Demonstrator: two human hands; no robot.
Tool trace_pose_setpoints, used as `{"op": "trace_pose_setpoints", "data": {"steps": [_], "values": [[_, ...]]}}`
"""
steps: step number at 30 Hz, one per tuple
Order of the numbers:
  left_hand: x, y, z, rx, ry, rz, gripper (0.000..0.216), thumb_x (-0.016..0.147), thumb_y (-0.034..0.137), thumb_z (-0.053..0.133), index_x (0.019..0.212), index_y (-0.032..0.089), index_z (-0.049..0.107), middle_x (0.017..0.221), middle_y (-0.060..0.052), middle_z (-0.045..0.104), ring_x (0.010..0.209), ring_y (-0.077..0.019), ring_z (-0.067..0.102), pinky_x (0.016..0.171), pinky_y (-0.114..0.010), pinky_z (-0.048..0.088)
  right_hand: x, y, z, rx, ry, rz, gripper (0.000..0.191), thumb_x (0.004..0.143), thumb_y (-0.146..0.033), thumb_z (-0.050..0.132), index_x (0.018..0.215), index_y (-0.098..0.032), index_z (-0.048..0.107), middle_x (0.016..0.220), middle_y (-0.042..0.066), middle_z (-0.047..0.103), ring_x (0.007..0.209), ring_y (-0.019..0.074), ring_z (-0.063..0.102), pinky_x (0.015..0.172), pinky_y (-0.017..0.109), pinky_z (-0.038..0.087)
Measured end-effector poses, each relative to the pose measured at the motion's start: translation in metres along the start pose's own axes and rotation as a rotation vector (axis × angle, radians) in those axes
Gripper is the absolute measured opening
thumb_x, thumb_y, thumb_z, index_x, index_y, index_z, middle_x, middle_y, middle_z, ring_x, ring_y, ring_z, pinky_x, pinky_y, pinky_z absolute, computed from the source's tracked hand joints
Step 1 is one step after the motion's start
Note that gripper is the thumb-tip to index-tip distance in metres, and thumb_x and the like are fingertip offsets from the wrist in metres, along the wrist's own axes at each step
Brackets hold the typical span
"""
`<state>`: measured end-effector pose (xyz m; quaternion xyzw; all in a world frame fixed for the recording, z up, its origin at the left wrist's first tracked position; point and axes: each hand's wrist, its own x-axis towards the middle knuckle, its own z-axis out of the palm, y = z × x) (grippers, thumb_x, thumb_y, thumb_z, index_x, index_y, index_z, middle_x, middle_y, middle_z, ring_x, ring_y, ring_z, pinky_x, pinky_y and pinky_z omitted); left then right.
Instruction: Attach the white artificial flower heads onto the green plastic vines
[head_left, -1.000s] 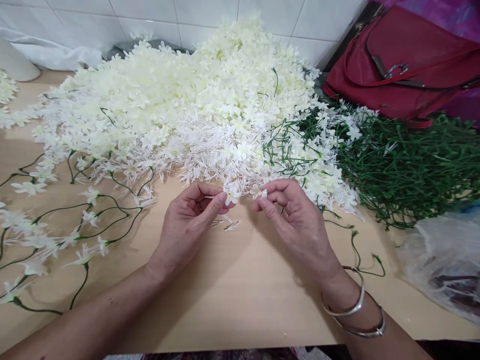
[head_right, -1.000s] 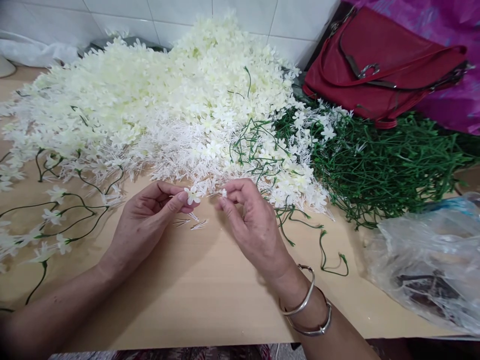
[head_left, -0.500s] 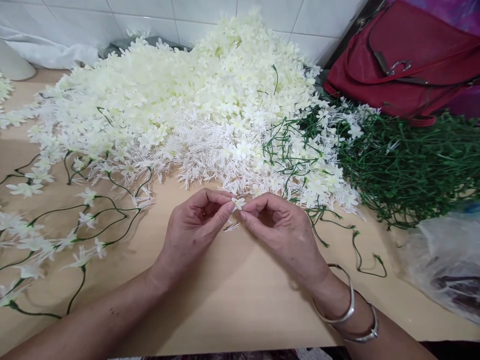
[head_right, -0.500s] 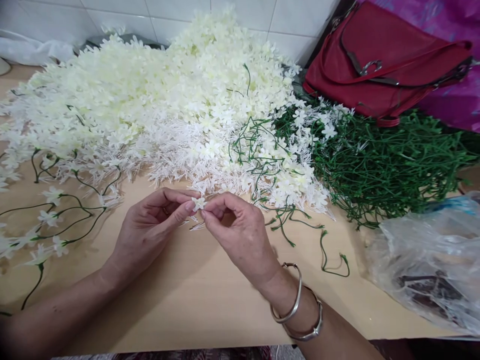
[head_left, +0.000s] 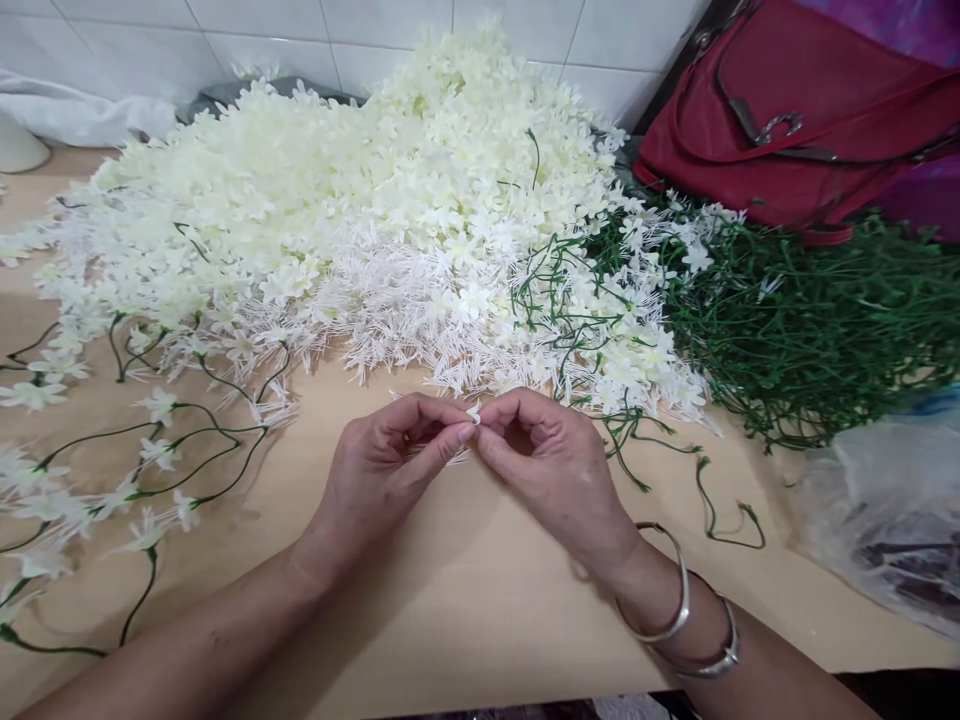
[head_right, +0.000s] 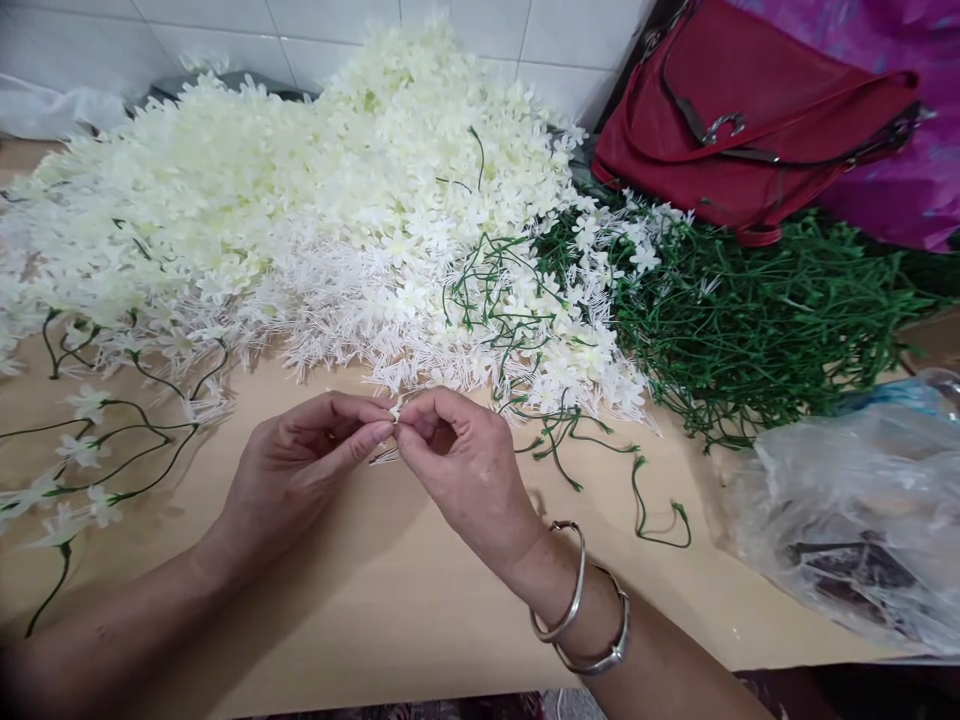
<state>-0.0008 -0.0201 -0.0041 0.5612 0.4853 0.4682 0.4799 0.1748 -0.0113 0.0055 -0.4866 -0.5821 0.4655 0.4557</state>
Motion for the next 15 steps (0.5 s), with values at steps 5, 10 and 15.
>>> {"op": "trace_pose_setpoints", "data": {"steps": [5, 10, 15], "values": [[0.0005, 0.0035, -0.0023, -0.062, -0.004, -0.054, 0.009, 0.092, 0.03, 0.08, 0.092, 0.022, 0.078, 0.086, 0.0, 0.078, 0.079, -0.0121, 0.07, 0.073, -0.02, 0.056, -0.0007, 0.0015, 0.0002, -0.107, 0.034, -0.151, 0.009, 0.089, -0.014, 0.073, 0.086, -0.022, 0.071, 0.079, -0.003, 0.073, 0.072, 0.0125, 0.066, 0.069, 0.025, 0.054], [0.0011, 0.0092, -0.0035, -0.201, -0.01, -0.083, 0.015, 0.098, 0.032, 0.073, 0.111, 0.025, 0.075, 0.086, 0.001, 0.077, 0.082, -0.0111, 0.071, 0.079, -0.019, 0.056, -0.0012, 0.0002, 0.0016, -0.126, 0.098, -0.2, 0.015, 0.088, -0.013, 0.075, 0.09, -0.024, 0.065, 0.082, -0.003, 0.07, 0.077, 0.0136, 0.067, 0.075, 0.027, 0.055], [0.0058, 0.0092, -0.0058, -0.192, -0.035, -0.088, 0.007, 0.091, 0.028, 0.08, 0.094, 0.022, 0.079, 0.084, 0.0, 0.075, 0.077, -0.0107, 0.066, 0.07, -0.019, 0.053, -0.0017, 0.0025, -0.002, -0.092, 0.081, -0.222, 0.017, 0.089, -0.013, 0.075, 0.09, -0.024, 0.061, 0.082, -0.004, 0.067, 0.078, 0.0133, 0.066, 0.076, 0.027, 0.054]]}}
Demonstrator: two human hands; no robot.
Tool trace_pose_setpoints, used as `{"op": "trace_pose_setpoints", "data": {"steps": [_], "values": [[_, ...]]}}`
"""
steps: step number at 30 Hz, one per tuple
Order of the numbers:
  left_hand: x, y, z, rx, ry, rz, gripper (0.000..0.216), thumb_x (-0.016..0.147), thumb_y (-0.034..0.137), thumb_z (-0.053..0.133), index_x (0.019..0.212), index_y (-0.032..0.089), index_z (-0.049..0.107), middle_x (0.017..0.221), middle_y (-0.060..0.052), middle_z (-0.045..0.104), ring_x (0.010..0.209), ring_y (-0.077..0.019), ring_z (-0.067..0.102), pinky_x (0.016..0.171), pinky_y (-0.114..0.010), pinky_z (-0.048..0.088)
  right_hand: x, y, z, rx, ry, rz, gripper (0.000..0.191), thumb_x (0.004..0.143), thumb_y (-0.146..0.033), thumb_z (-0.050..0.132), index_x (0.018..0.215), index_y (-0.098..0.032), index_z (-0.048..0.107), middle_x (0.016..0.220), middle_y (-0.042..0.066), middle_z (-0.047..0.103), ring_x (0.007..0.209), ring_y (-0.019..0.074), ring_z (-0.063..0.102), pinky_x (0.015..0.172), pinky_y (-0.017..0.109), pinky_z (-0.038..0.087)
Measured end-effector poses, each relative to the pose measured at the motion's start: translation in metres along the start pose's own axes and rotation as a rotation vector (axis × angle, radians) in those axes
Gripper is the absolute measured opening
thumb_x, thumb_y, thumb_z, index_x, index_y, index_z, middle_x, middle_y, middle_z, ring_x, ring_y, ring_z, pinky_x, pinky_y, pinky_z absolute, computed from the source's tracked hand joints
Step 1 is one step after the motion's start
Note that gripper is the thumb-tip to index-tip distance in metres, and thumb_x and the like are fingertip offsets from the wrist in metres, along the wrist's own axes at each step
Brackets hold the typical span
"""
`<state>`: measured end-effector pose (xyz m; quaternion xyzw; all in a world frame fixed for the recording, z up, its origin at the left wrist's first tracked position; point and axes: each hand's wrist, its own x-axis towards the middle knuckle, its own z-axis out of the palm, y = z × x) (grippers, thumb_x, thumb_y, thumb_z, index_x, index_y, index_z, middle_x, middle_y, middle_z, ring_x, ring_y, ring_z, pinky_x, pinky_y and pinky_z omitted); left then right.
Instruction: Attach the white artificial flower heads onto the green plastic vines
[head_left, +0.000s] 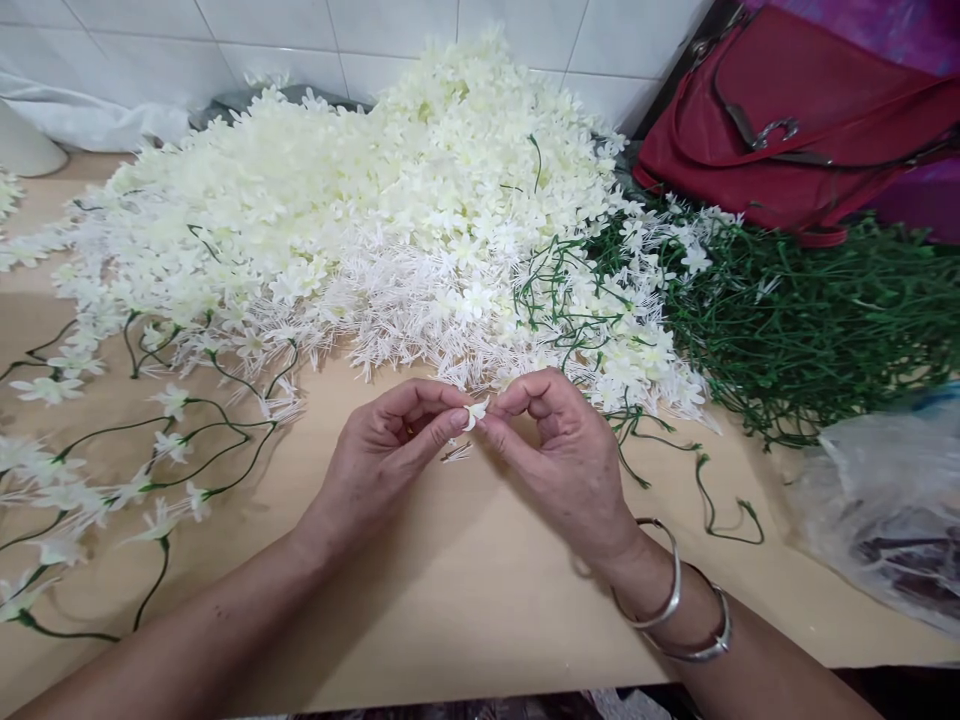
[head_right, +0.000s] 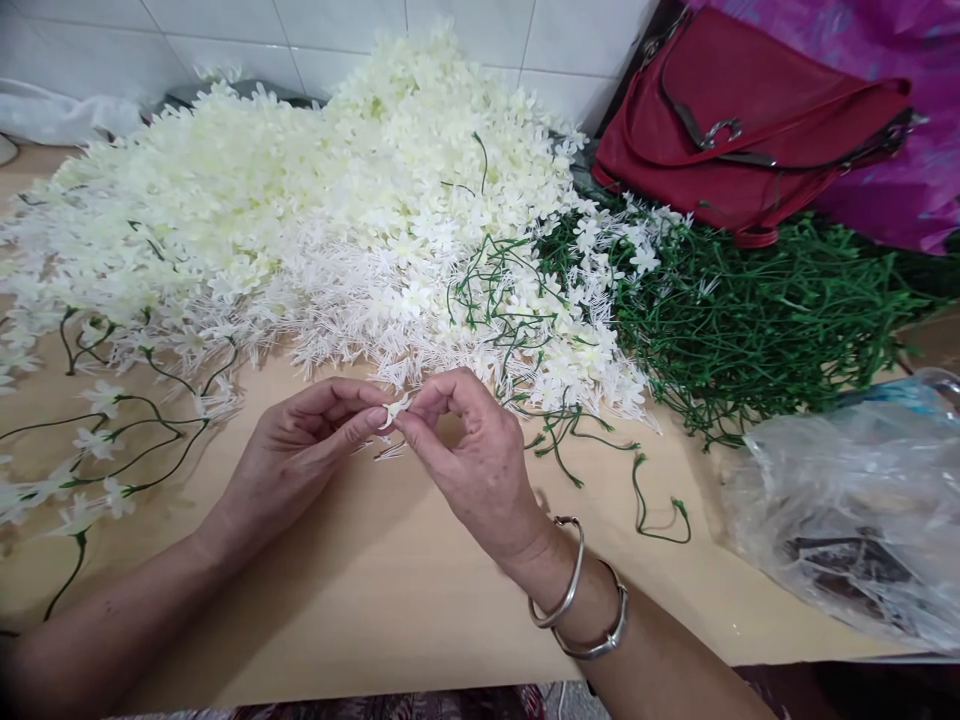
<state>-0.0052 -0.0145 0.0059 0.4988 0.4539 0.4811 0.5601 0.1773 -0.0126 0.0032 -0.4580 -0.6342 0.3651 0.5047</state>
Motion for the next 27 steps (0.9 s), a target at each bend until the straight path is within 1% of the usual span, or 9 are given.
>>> {"op": "trace_pose_setpoints", "data": {"steps": [4, 7, 12, 15, 17, 19, 22, 24, 27], "values": [[0.002, 0.003, -0.001, 0.05, -0.082, 0.015, 0.008, 0.093, 0.028, 0.078, 0.095, 0.021, 0.078, 0.087, -0.002, 0.073, 0.079, -0.0125, 0.065, 0.069, -0.021, 0.052, 0.002, -0.002, -0.007, -0.125, -0.043, -0.148, 0.017, 0.091, -0.013, 0.075, 0.089, -0.025, 0.062, 0.081, -0.004, 0.067, 0.077, 0.0129, 0.067, 0.075, 0.027, 0.054], [0.002, 0.004, -0.002, 0.078, -0.097, 0.082, 0.004, 0.094, 0.025, 0.076, 0.095, 0.021, 0.076, 0.092, -0.002, 0.071, 0.082, -0.0124, 0.064, 0.071, -0.021, 0.052, 0.004, -0.003, -0.013, -0.199, -0.053, -0.231, 0.017, 0.091, -0.016, 0.078, 0.089, -0.025, 0.063, 0.082, -0.004, 0.069, 0.076, 0.0134, 0.068, 0.075, 0.028, 0.054], [0.005, -0.002, -0.008, -0.013, 0.096, 0.124, 0.004, 0.096, 0.027, 0.076, 0.097, 0.024, 0.074, 0.09, 0.001, 0.07, 0.083, -0.0094, 0.064, 0.081, -0.019, 0.052, 0.01, 0.003, -0.021, -0.343, -0.031, -0.251, 0.014, 0.094, -0.017, 0.075, 0.086, -0.024, 0.066, 0.081, -0.002, 0.072, 0.077, 0.0161, 0.068, 0.081, 0.034, 0.054], [0.005, -0.004, -0.01, -0.068, 0.105, 0.065, 0.007, 0.097, 0.031, 0.075, 0.097, 0.024, 0.073, 0.086, 0.001, 0.072, 0.085, -0.0108, 0.067, 0.085, -0.021, 0.052, 0.012, 0.003, -0.022, -0.358, 0.022, -0.271, 0.009, 0.094, -0.019, 0.076, 0.101, -0.023, 0.071, 0.097, 0.002, 0.077, 0.092, 0.0198, 0.071, 0.089, 0.038, 0.055], [0.004, -0.001, -0.008, -0.056, 0.036, 0.032, 0.011, 0.096, 0.033, 0.076, 0.094, 0.022, 0.074, 0.084, 0.0, 0.072, 0.083, -0.012, 0.067, 0.081, -0.022, 0.054, 0.012, 0.0, -0.021, -0.313, -0.017, -0.297, 0.025, 0.094, -0.018, 0.076, 0.118, -0.024, 0.071, 0.111, 0.005, 0.077, 0.096, 0.0193, 0.071, 0.092, 0.038, 0.057], [0.002, 0.003, -0.004, -0.019, -0.03, 0.03, 0.012, 0.094, 0.032, 0.077, 0.091, 0.021, 0.074, 0.082, 0.0, 0.071, 0.079, -0.0124, 0.065, 0.075, -0.022, 0.053, 0.011, -0.003, -0.019, -0.263, -0.097, -0.348, 0.033, 0.096, -0.015, 0.073, 0.127, -0.024, 0.069, 0.118, 0.007, 0.075, 0.098, 0.0179, 0.071, 0.093, 0.036, 0.059], [0.0, 0.008, 0.001, 0.016, -0.072, 0.043, 0.012, 0.093, 0.031, 0.078, 0.089, 0.02, 0.075, 0.084, -0.002, 0.072, 0.078, -0.0133, 0.064, 0.07, -0.023, 0.053, 0.01, -0.006, -0.017, -0.23, -0.167, -0.393, 0.023, 0.097, -0.011, 0.069, 0.115, -0.024, 0.074, 0.109, 0.007, 0.076, 0.102, 0.0179, 0.072, 0.091, 0.035, 0.06], [-0.001, 0.008, 0.002, 0.035, -0.085, 0.035, 0.013, 0.093, 0.032, 0.078, 0.089, 0.02, 0.075, 0.086, -0.003, 0.073, 0.079, -0.0149, 0.065, 0.071, -0.025, 0.054, 0.01, -0.006, -0.017, -0.224, -0.176, -0.368, 0.017, 0.097, -0.01, 0.069, 0.105, -0.024, 0.074, 0.102, 0.006, 0.077, 0.1, 0.0182, 0.073, 0.088, 0.035, 0.061], [0.0, 0.006, 0.0, 0.064, -0.096, 0.035, 0.014, 0.093, 0.033, 0.077, 0.089, 0.02, 0.075, 0.087, -0.004, 0.075, 0.081, -0.0167, 0.067, 0.074, -0.027, 0.056, 0.008, -0.008, -0.017, -0.209, -0.183, -0.323, 0.013, 0.095, -0.011, 0.07, 0.098, -0.024, 0.072, 0.102, 0.006, 0.077, 0.1, 0.019, 0.074, 0.087, 0.037, 0.062]]}}
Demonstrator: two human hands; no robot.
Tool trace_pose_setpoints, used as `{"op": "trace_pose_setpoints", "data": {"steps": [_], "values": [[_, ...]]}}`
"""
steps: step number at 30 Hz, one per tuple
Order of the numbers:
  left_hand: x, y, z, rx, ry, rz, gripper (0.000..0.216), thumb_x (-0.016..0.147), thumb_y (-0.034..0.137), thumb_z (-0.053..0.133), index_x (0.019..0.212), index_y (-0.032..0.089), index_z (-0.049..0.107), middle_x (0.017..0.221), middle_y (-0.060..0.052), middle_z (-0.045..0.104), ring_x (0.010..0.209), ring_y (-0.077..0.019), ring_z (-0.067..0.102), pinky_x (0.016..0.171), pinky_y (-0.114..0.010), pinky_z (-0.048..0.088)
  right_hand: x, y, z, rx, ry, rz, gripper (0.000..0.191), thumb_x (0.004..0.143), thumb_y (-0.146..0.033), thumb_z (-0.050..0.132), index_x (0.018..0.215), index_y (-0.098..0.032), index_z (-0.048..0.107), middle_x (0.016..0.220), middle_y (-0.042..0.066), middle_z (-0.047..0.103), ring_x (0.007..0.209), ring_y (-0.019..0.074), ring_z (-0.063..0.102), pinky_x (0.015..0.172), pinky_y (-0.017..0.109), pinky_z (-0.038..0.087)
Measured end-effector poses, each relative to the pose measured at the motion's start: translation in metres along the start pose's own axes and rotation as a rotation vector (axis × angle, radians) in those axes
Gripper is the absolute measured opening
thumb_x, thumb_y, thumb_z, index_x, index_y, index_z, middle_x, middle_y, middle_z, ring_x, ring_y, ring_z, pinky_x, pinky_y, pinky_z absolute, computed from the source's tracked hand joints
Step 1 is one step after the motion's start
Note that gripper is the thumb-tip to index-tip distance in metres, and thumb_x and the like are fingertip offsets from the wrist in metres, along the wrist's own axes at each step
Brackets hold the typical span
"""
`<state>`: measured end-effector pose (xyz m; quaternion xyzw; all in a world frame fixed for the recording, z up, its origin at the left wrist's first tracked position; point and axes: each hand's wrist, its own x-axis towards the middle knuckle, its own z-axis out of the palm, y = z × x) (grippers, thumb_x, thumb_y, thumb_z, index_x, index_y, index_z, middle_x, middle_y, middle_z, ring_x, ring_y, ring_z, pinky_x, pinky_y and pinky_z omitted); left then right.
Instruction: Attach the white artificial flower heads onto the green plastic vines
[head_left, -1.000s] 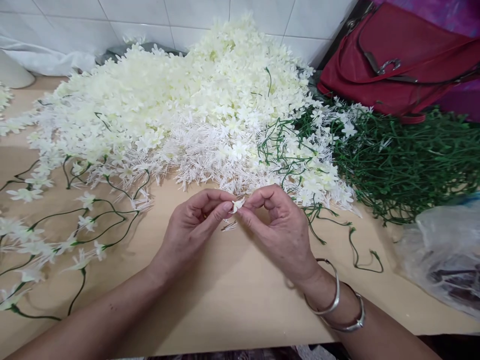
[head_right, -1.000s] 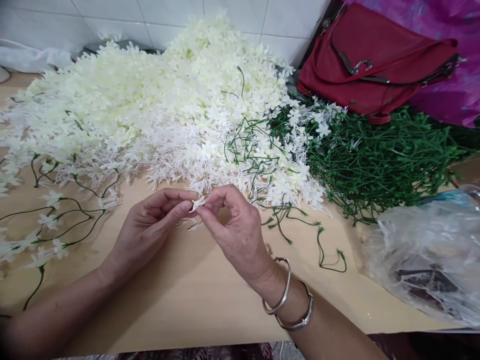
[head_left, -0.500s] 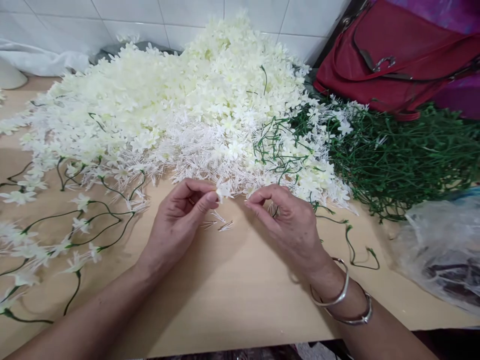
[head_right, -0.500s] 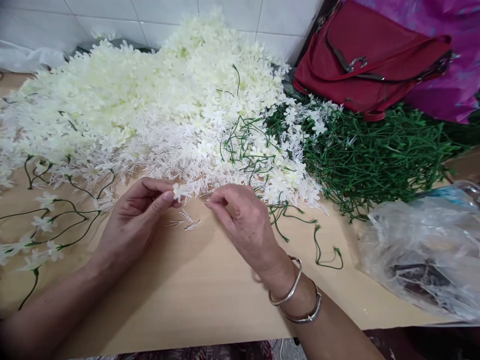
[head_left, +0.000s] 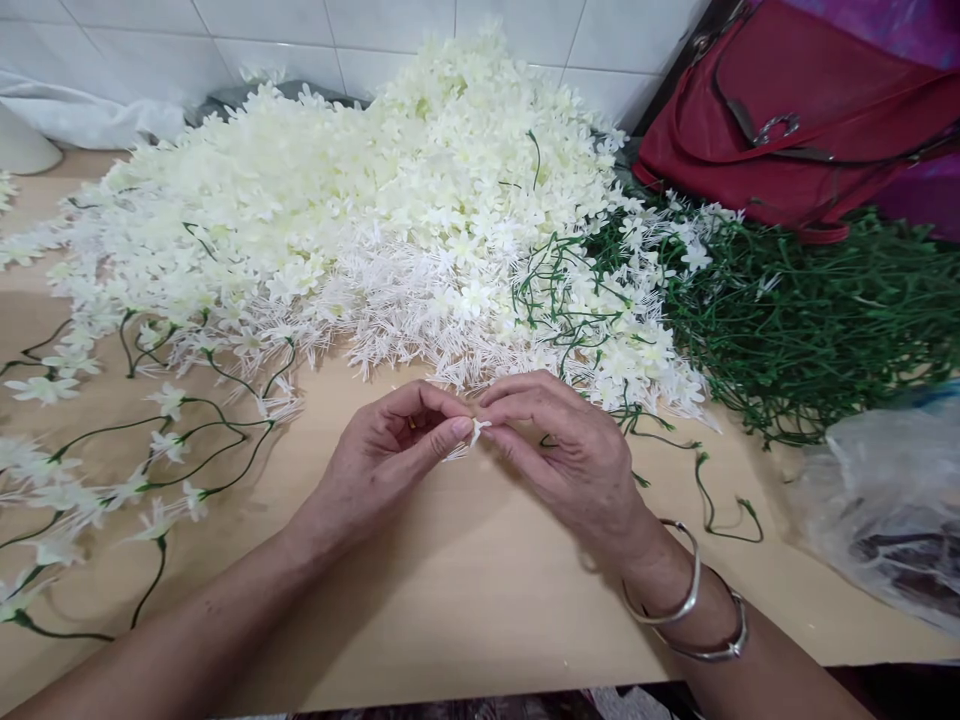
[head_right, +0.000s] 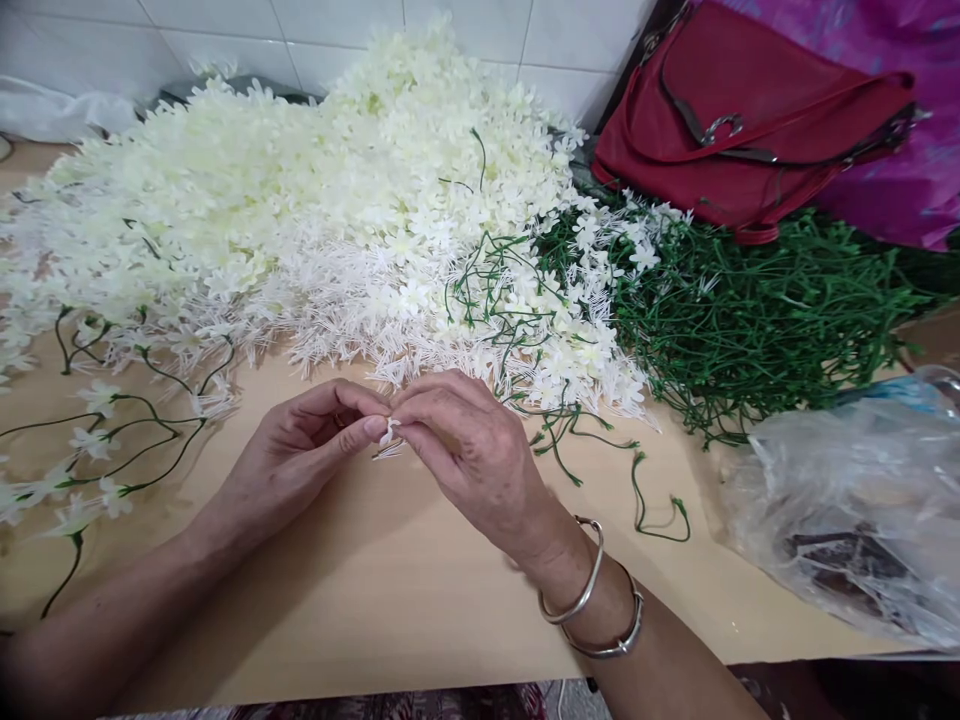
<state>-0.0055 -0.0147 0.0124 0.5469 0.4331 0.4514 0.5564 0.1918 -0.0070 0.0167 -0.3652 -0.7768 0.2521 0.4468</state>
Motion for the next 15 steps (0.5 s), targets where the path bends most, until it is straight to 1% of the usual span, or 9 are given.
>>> {"op": "trace_pose_setpoints", "data": {"steps": [2, 4, 7, 9, 10, 12, 15], "values": [[-0.0011, -0.0009, -0.001, 0.022, 0.003, 0.026, 0.013, 0.095, 0.032, 0.076, 0.092, 0.02, 0.075, 0.091, -0.005, 0.075, 0.084, -0.0173, 0.068, 0.076, -0.028, 0.057, -0.0007, -0.0014, -0.001, 0.015, 0.011, 0.015, 0.014, 0.096, -0.011, 0.069, 0.096, -0.025, 0.07, 0.104, 0.005, 0.077, 0.101, 0.0196, 0.074, 0.088, 0.038, 0.061], [-0.003, -0.0009, -0.0017, 0.07, 0.036, 0.063, 0.01, 0.097, 0.031, 0.074, 0.098, 0.021, 0.075, 0.096, -0.005, 0.075, 0.088, -0.0172, 0.068, 0.078, -0.027, 0.056, -0.0013, -0.0021, -0.0024, 0.016, 0.04, 0.037, 0.015, 0.096, -0.01, 0.066, 0.094, -0.025, 0.067, 0.104, 0.004, 0.078, 0.1, 0.0192, 0.075, 0.089, 0.039, 0.06], [-0.0062, -0.0008, -0.0021, 0.147, 0.149, 0.106, 0.011, 0.099, 0.031, 0.071, 0.107, 0.023, 0.074, 0.103, -0.004, 0.074, 0.092, -0.0158, 0.07, 0.082, -0.027, 0.055, -0.0019, -0.0007, -0.0044, 0.024, 0.127, 0.097, 0.017, 0.095, -0.008, 0.066, 0.091, -0.025, 0.065, 0.099, 0.002, 0.078, 0.096, 0.0178, 0.075, 0.089, 0.037, 0.059], [-0.0072, -0.002, -0.002, 0.174, 0.215, 0.124, 0.012, 0.1, 0.03, 0.07, 0.109, 0.023, 0.073, 0.106, -0.004, 0.074, 0.093, -0.0152, 0.071, 0.085, -0.027, 0.056, -0.0022, 0.001, -0.0049, 0.042, 0.174, 0.156, 0.016, 0.095, -0.009, 0.068, 0.091, -0.025, 0.066, 0.095, 0.001, 0.077, 0.093, 0.0171, 0.074, 0.087, 0.034, 0.058], [-0.0072, -0.0031, -0.0018, 0.187, 0.234, 0.134, 0.012, 0.1, 0.03, 0.07, 0.11, 0.023, 0.072, 0.107, -0.004, 0.074, 0.093, -0.0152, 0.071, 0.087, -0.027, 0.056, -0.0024, 0.0015, -0.0048, 0.048, 0.175, 0.183, 0.015, 0.094, -0.01, 0.069, 0.091, -0.025, 0.067, 0.093, 0.0, 0.076, 0.091, 0.0167, 0.073, 0.085, 0.033, 0.058], [-0.0061, -0.0059, -0.0013, 0.226, 0.249, 0.16, 0.013, 0.101, 0.029, 0.069, 0.112, 0.023, 0.07, 0.108, -0.004, 0.073, 0.095, -0.0155, 0.071, 0.089, -0.028, 0.056, -0.0027, 0.0019, -0.0038, 0.04, 0.132, 0.212, 0.014, 0.094, -0.011, 0.07, 0.093, -0.025, 0.069, 0.091, -0.001, 0.076, 0.087, 0.0159, 0.073, 0.082, 0.031, 0.057], [-0.0032, -0.0096, -0.0007, 0.315, 0.244, 0.223, 0.014, 0.102, 0.026, 0.066, 0.115, 0.022, 0.067, 0.107, -0.005, 0.072, 0.098, -0.0165, 0.07, 0.093, -0.03, 0.056, -0.0029, 0.0014, -0.0023, 0.003, 0.053, 0.181, 0.013, 0.094, -0.012, 0.07, 0.096, -0.025, 0.072, 0.092, -0.001, 0.077, 0.085, 0.0159, 0.072, 0.08, 0.031, 0.057]]}}
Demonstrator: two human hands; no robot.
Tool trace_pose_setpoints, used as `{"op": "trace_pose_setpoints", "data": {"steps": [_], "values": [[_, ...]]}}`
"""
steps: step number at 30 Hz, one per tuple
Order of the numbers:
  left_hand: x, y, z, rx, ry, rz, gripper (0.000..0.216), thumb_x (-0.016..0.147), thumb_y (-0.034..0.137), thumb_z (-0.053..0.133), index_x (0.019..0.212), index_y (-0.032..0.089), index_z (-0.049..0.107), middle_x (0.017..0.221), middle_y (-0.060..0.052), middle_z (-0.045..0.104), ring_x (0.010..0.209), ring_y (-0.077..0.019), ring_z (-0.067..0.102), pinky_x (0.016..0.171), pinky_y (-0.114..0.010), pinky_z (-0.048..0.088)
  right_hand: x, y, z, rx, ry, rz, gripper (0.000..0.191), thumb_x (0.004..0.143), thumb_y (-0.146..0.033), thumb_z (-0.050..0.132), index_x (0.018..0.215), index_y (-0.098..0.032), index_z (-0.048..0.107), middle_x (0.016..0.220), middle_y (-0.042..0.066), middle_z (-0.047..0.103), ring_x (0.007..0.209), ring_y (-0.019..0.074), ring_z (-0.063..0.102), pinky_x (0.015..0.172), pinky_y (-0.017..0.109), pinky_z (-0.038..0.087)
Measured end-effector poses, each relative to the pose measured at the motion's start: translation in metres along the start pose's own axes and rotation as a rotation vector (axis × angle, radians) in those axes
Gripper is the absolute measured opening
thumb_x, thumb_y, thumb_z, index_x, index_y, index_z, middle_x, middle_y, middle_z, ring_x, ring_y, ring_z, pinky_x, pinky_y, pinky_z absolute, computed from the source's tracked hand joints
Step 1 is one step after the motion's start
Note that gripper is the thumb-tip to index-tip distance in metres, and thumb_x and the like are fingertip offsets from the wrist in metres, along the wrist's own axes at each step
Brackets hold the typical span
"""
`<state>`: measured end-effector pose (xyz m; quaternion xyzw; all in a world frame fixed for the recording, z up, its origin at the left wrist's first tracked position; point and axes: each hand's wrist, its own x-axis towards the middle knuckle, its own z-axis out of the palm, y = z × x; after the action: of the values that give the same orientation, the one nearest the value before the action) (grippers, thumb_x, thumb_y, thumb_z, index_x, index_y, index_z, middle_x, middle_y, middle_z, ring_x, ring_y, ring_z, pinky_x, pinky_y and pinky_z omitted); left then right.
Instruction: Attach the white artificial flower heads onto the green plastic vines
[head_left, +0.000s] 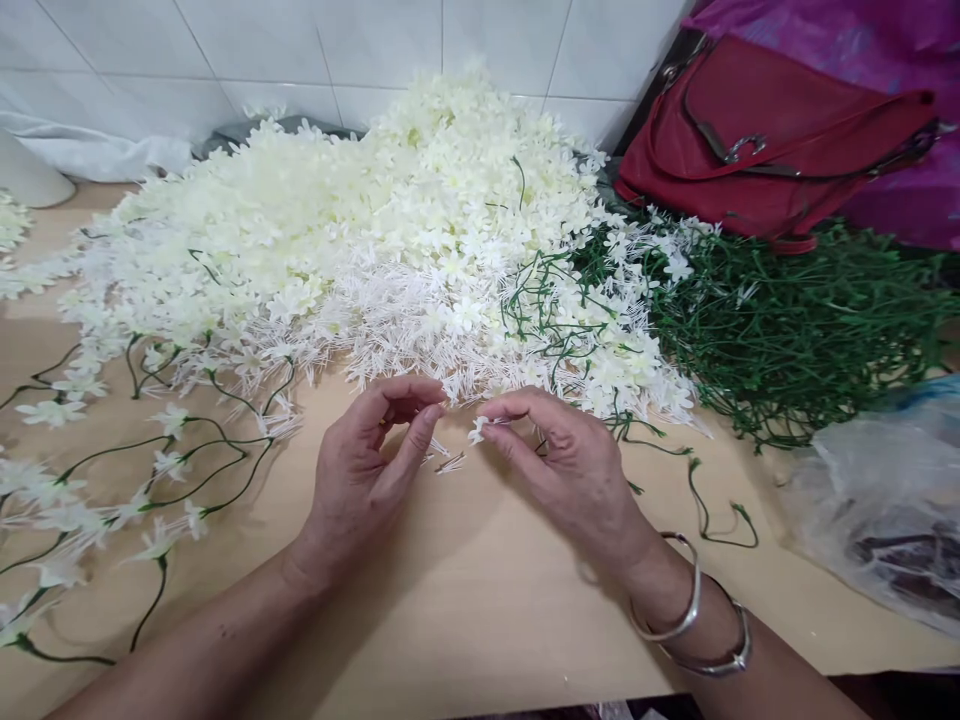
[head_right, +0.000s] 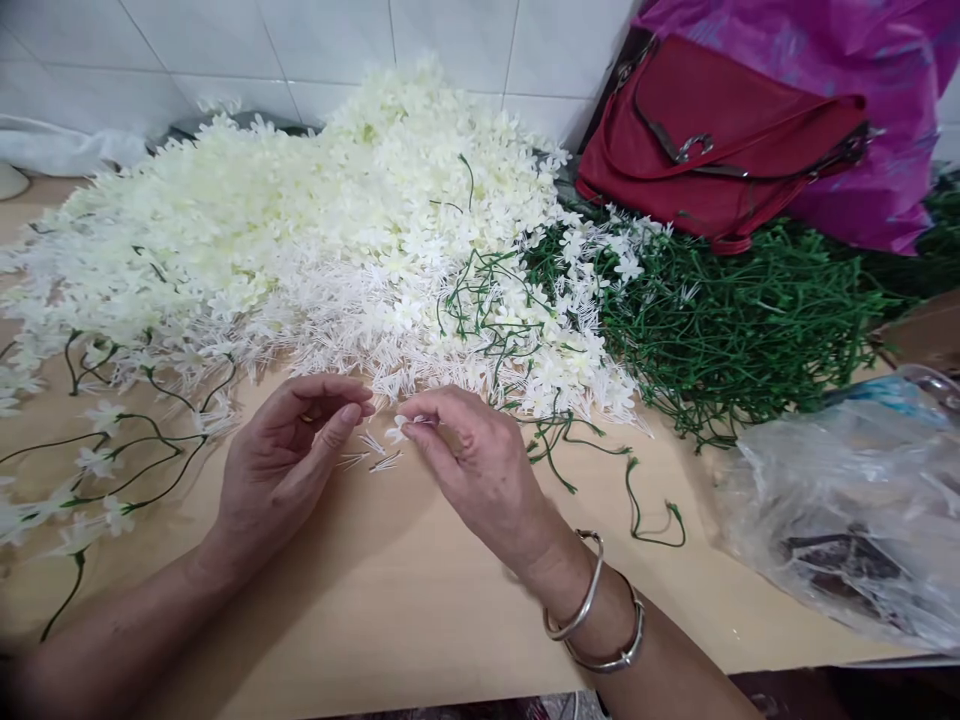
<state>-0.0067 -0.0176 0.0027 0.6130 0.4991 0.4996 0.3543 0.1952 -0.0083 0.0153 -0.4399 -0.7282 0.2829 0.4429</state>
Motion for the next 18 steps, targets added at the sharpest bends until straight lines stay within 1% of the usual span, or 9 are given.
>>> {"op": "trace_pose_setpoints", "data": {"steps": [3, 7, 9, 12, 14, 16, 18], "values": [[0.004, 0.0, 0.001, 0.151, -0.026, 0.1, 0.016, 0.102, 0.022, 0.062, 0.117, 0.021, 0.066, 0.113, -0.006, 0.071, 0.099, -0.0173, 0.07, 0.092, -0.032, 0.058, 0.0, 0.002, -0.001, -0.006, 0.022, -0.034, 0.013, 0.096, -0.012, 0.067, 0.093, -0.024, 0.071, 0.09, 0.0, 0.076, 0.085, 0.0171, 0.072, 0.08, 0.032, 0.056], [0.015, 0.006, 0.0, 0.386, -0.05, 0.276, 0.023, 0.101, 0.018, 0.06, 0.123, 0.023, 0.065, 0.123, -0.008, 0.07, 0.108, -0.0201, 0.07, 0.087, -0.032, 0.06, 0.002, 0.006, -0.005, -0.018, 0.126, -0.01, 0.012, 0.097, -0.014, 0.065, 0.093, -0.024, 0.069, 0.089, 0.001, 0.074, 0.084, 0.0175, 0.069, 0.079, 0.031, 0.054], [0.027, 0.009, 0.001, 0.473, -0.036, 0.364, 0.025, 0.101, 0.017, 0.059, 0.124, 0.022, 0.065, 0.125, -0.01, 0.07, 0.113, -0.0219, 0.069, 0.089, -0.034, 0.06, 0.003, 0.008, -0.006, -0.033, 0.16, -0.014, 0.012, 0.096, -0.013, 0.063, 0.093, -0.024, 0.068, 0.088, 0.0, 0.072, 0.083, 0.0174, 0.068, 0.078, 0.031, 0.053], [0.053, 0.008, 0.007, 0.584, 0.01, 0.492, 0.024, 0.103, 0.017, 0.056, 0.125, 0.021, 0.065, 0.126, -0.012, 0.07, 0.117, -0.0243, 0.068, 0.099, -0.039, 0.056, 0.003, 0.007, -0.006, -0.054, 0.173, -0.05, 0.014, 0.097, -0.012, 0.061, 0.092, -0.024, 0.066, 0.086, 0.001, 0.071, 0.082, 0.018, 0.067, 0.077, 0.031, 0.053], [0.072, 0.005, 0.012, 0.658, 0.053, 0.539, 0.023, 0.104, 0.017, 0.054, 0.124, 0.02, 0.064, 0.126, -0.013, 0.07, 0.116, -0.0259, 0.068, 0.101, -0.042, 0.054, 0.003, 0.007, -0.004, -0.067, 0.167, -0.085, 0.014, 0.097, -0.012, 0.06, 0.091, -0.024, 0.065, 0.086, 0.001, 0.072, 0.082, 0.0186, 0.068, 0.077, 0.031, 0.053], [0.087, 0.001, 0.017, 0.778, 0.059, 0.534, 0.021, 0.103, 0.02, 0.056, 0.122, 0.017, 0.066, 0.124, -0.015, 0.071, 0.112, -0.0298, 0.067, 0.095, -0.046, 0.053, 0.003, 0.008, -0.003, -0.079, 0.156, -0.113, 0.014, 0.098, -0.012, 0.059, 0.091, -0.024, 0.065, 0.086, 0.002, 0.072, 0.082, 0.0189, 0.068, 0.077, 0.032, 0.053], [0.097, -0.004, 0.019, 0.873, 0.053, 0.511, 0.015, 0.101, 0.021, 0.061, 0.113, 0.017, 0.068, 0.119, -0.015, 0.073, 0.106, -0.0321, 0.066, 0.089, -0.046, 0.051, 0.003, 0.009, -0.002, -0.088, 0.144, -0.13, 0.015, 0.098, -0.012, 0.059, 0.092, -0.023, 0.065, 0.087, 0.003, 0.072, 0.083, 0.0189, 0.068, 0.077, 0.032, 0.053]]}}
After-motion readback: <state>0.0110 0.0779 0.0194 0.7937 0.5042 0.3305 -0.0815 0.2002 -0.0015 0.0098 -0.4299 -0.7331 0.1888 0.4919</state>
